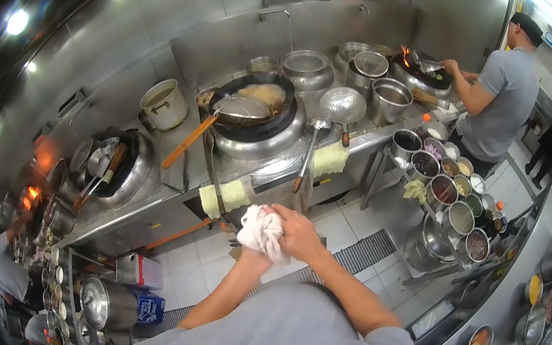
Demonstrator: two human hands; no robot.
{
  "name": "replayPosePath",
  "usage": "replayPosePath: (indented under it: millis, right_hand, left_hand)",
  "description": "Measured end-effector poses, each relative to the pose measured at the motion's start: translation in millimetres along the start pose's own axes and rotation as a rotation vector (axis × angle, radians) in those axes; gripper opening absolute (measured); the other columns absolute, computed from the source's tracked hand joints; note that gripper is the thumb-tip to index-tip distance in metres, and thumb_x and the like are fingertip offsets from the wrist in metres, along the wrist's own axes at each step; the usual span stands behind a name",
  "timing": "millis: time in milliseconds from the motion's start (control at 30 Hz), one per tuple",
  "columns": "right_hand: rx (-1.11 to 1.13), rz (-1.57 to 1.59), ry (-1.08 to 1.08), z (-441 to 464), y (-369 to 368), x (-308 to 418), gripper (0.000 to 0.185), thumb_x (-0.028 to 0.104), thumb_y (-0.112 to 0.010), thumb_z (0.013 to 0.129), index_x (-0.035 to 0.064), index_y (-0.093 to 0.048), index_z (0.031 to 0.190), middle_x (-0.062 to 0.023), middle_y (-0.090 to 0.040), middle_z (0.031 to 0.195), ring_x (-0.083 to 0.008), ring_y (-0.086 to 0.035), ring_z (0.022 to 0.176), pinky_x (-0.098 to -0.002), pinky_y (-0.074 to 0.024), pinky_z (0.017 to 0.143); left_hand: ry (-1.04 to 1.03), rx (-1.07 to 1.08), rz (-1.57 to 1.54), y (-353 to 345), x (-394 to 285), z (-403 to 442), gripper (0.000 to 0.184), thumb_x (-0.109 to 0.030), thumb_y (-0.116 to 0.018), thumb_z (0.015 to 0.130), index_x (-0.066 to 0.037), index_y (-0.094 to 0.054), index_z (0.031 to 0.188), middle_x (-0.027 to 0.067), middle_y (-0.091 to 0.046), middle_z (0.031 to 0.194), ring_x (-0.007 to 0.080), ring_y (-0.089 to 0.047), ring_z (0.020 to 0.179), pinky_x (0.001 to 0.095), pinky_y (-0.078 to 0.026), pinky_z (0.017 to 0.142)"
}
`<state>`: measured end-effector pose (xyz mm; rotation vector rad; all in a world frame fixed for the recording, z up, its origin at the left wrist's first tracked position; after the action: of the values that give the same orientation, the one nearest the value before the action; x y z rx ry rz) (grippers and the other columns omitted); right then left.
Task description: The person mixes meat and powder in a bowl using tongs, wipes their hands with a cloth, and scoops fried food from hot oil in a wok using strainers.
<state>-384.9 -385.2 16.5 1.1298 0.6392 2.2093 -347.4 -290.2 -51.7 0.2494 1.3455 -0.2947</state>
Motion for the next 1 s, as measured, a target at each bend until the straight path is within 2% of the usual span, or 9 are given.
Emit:
replayPosePath:
  millis: [67,133,267,467,533,667,733,800,1000]
  right_hand:
    - [0.033,0.080,-0.098,-17.9,-7.6,-10.9,0.057,0.016,-0.061,0.082,0.0102,-0.046,0.137,-0.0117,-0.055,0.127,-0.0315,-0.058,0.105,-0.0403,-0.0468,0.091]
    - [0.179,0.352,-0.393,-48.0,-42.2,-48.0,0.056,0.024,-0.061,0.087,0.0103,-0.044,0.139,-0.0104,-0.056,0.126,-0.0266,-0.058,0.106,-0.0383,-0.0469,0.091]
    - [0.435,1.186,-1.183,-98.8,-97.5,-81.8,0.056,0.032,-0.061,0.090,0.0101,-0.043,0.138,-0.0132,-0.055,0.126,-0.0256,-0.057,0.109,-0.0382,-0.0471,0.091]
    - [0.417,1.191,-0.680,-57.9,-45.5,-51.5,0.055,0.033,-0.060,0.091,0.0090,-0.043,0.137,-0.0150,-0.055,0.126,-0.0266,-0.057,0.109,-0.0394,-0.0483,0.091]
    - [0.526,0.748,-0.327,-27.8,-9.6,-31.6,0.054,0.033,-0.059,0.091,0.0087,-0.043,0.137,-0.0157,-0.055,0.125,-0.0269,-0.057,0.109,-0.0398,-0.0487,0.090]
    - [0.558,0.339,0.191,8.4,35.1,22.4,0.054,0.034,-0.059,0.092,0.0080,-0.044,0.137,-0.0169,-0.054,0.125,-0.0276,-0.057,0.109,-0.0406,-0.0495,0.090]
    - [0.450,1.563,-0.018,9.8,41.8,39.8,0.052,0.034,-0.058,0.093,0.0055,-0.045,0.134,-0.0191,-0.054,0.125,-0.0291,-0.057,0.110,-0.0409,-0.0483,0.093]
    - [0.104,1.713,0.003,32.7,68.5,47.7,0.055,0.035,-0.056,0.093,0.0015,-0.041,0.134,-0.0211,-0.056,0.122,-0.0358,-0.060,0.106,-0.0460,-0.0539,0.082]
    - [-0.304,0.663,0.193,60.0,105.9,56.2,0.059,0.035,-0.059,0.090,0.0022,-0.043,0.137,-0.0179,-0.046,0.137,-0.0302,-0.048,0.124,-0.0415,-0.0364,0.105]
  left_hand:
    - [0.338,-0.092,-1.105,12.2,35.1,2.8,0.018,-0.025,-0.045,0.099,-0.015,-0.053,0.111,0.0042,-0.059,0.115,0.0176,-0.059,0.105,0.0326,-0.051,0.085]
    - [0.322,-0.085,-1.019,16.5,3.0,6.4,0.014,-0.009,-0.053,0.093,-0.014,-0.052,0.106,0.0049,-0.060,0.107,0.0180,-0.063,0.091,0.0300,-0.055,0.070]
    - [-0.341,0.129,0.393,14.2,-81.2,11.5,0.040,-0.013,-0.068,0.080,-0.007,-0.056,0.117,0.0156,-0.059,0.112,0.0284,-0.057,0.111,0.0404,-0.046,0.094]
    - [-0.060,0.788,0.394,-31.9,-49.6,14.8,0.056,-0.025,-0.072,0.075,-0.007,-0.058,0.126,0.0191,-0.049,0.134,0.0336,-0.049,0.122,0.0416,-0.038,0.103]
    - [0.330,0.869,-0.389,-29.4,-49.2,13.9,0.057,-0.028,-0.075,0.070,-0.002,-0.061,0.119,0.0197,-0.046,0.137,0.0338,-0.047,0.125,0.0418,-0.039,0.103]
    - [0.465,0.602,-1.008,-36.3,-46.5,12.1,0.049,-0.032,-0.068,0.074,0.002,-0.059,0.109,0.0209,-0.054,0.124,0.0319,-0.050,0.122,0.0434,-0.040,0.104]
    - [0.518,0.455,-1.139,-47.3,-35.3,4.7,0.048,-0.028,-0.063,0.080,0.000,-0.053,0.117,0.0181,-0.054,0.125,0.0282,-0.050,0.121,0.0401,-0.042,0.102]
    - [0.566,0.364,-1.158,-63.9,-21.3,-8.8,0.047,-0.025,-0.057,0.085,-0.001,-0.047,0.124,0.0152,-0.053,0.126,0.0244,-0.050,0.120,0.0368,-0.043,0.101]
    - [0.542,0.357,-1.112,-109.1,-36.4,-20.7,0.051,-0.019,-0.048,0.096,-0.004,-0.031,0.142,0.0094,-0.048,0.134,0.0173,-0.050,0.119,0.0318,-0.042,0.102]
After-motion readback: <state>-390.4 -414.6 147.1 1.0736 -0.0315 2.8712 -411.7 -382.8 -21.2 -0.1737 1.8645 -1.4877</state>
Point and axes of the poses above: each hand's wrist, its own z-axis towards the middle knuckle, its own y-axis out of the back of the hand, x = y × z, the point moved 7 cm from there along z, towards the middle knuckle
